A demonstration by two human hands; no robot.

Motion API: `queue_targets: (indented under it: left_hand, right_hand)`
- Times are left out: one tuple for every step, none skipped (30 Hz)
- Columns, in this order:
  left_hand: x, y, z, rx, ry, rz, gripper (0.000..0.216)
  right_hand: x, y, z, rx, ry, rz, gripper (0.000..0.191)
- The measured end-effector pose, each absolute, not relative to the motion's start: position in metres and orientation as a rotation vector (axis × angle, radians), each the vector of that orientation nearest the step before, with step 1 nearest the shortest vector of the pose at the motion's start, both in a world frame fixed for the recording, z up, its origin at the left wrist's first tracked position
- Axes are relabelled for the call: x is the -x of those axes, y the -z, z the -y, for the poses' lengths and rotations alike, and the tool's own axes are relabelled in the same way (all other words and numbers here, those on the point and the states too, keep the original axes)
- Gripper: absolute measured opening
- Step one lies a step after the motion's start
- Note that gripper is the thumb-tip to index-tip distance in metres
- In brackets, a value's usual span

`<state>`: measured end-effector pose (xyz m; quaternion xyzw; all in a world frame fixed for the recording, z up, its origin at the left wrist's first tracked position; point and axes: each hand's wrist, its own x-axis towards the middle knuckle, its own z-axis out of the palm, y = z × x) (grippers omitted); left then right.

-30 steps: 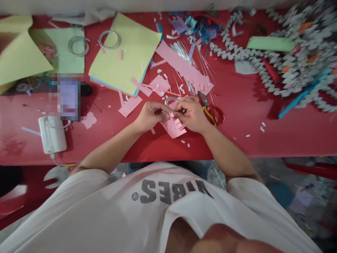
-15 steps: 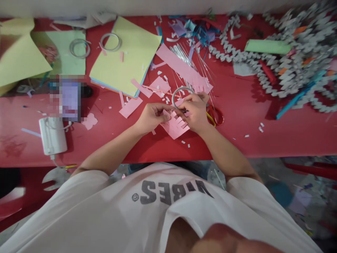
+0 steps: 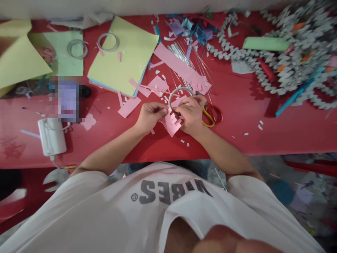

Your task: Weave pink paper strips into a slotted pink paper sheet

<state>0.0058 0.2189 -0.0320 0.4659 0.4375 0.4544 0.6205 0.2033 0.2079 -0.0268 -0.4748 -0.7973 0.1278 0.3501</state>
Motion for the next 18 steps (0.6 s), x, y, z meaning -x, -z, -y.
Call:
queue_targets:
  left_hand:
    - [-0.006,0.032,-0.218,-1.052,-1.057,-1.004,0.015]
    - [-0.007,0.032,-0.217,-1.026,-1.072,-0.999,0.017]
    - [-0.007,0.033,-0.216,-0.997,-1.086,-0.99,0.018]
    - [-0.008,0.033,-0.215,-0.966,-1.094,-0.977,0.02]
    - [-0.008,0.034,-0.214,-0.934,-1.097,-0.963,0.022]
    - [-0.008,0.034,-0.214,-0.901,-1.091,-0.944,0.023]
    - [-0.008,0.034,-0.213,-0.869,-1.08,-0.923,0.025]
    - [-0.008,0.033,-0.212,-0.841,-1.068,-0.902,0.026]
    - [-0.008,0.031,-0.212,-0.817,-1.053,-0.881,0.027]
    - [-0.008,0.029,-0.211,-0.798,-1.037,-0.859,0.027]
    - [-0.008,0.027,-0.211,-0.784,-1.021,-0.836,0.027]
    - [-0.008,0.025,-0.21,-0.772,-1.007,-0.814,0.026]
    - [-0.007,0.023,-0.209,-0.762,-0.996,-0.796,0.026]
    - [-0.007,0.022,-0.208,-0.751,-0.985,-0.779,0.025]
    - [-0.008,0.021,-0.208,-0.736,-0.978,-0.764,0.024]
    - [-0.008,0.021,-0.207,-0.723,-0.971,-0.748,0.023]
    - [-0.008,0.021,-0.206,-0.712,-0.959,-0.727,0.022]
    - [-0.008,0.021,-0.205,-0.703,-0.948,-0.705,0.022]
  right_hand:
    - [-0.203,0.028,-0.207,1.224,-0.348,2.06,0.014]
    - [-0.203,0.028,-0.206,1.217,-0.36,2.053,0.015]
    - [-0.203,0.029,-0.206,1.207,-0.366,2.045,0.016]
    - [-0.203,0.03,-0.205,1.197,-0.366,2.036,0.017]
    - [-0.203,0.031,-0.204,1.186,-0.361,2.028,0.018]
    - [-0.203,0.031,-0.204,1.173,-0.355,2.023,0.02]
    - [-0.203,0.032,-0.203,1.162,-0.35,2.02,0.02]
    - [-0.202,0.031,-0.203,1.149,-0.349,2.018,0.02]
    - [-0.202,0.031,-0.203,1.133,-0.347,2.008,0.02]
    - [-0.201,0.03,-0.203,1.115,-0.347,1.994,0.02]
    - [-0.2,0.028,-0.202,1.096,-0.348,1.976,0.02]
    - [-0.199,0.027,-0.202,1.078,-0.35,1.959,0.02]
    - [-0.198,0.025,-0.202,1.063,-0.352,1.943,0.02]
    - [-0.197,0.024,-0.202,1.052,-0.356,1.934,0.021]
    - [-0.197,0.023,-0.202,1.046,-0.36,1.928,0.022]
    - [-0.196,0.023,-0.202,1.044,-0.365,1.925,0.023]
    - [-0.196,0.023,-0.202,1.037,-0.373,1.919,0.023]
    - [-0.195,0.024,-0.202,1.028,-0.385,1.91,0.023]
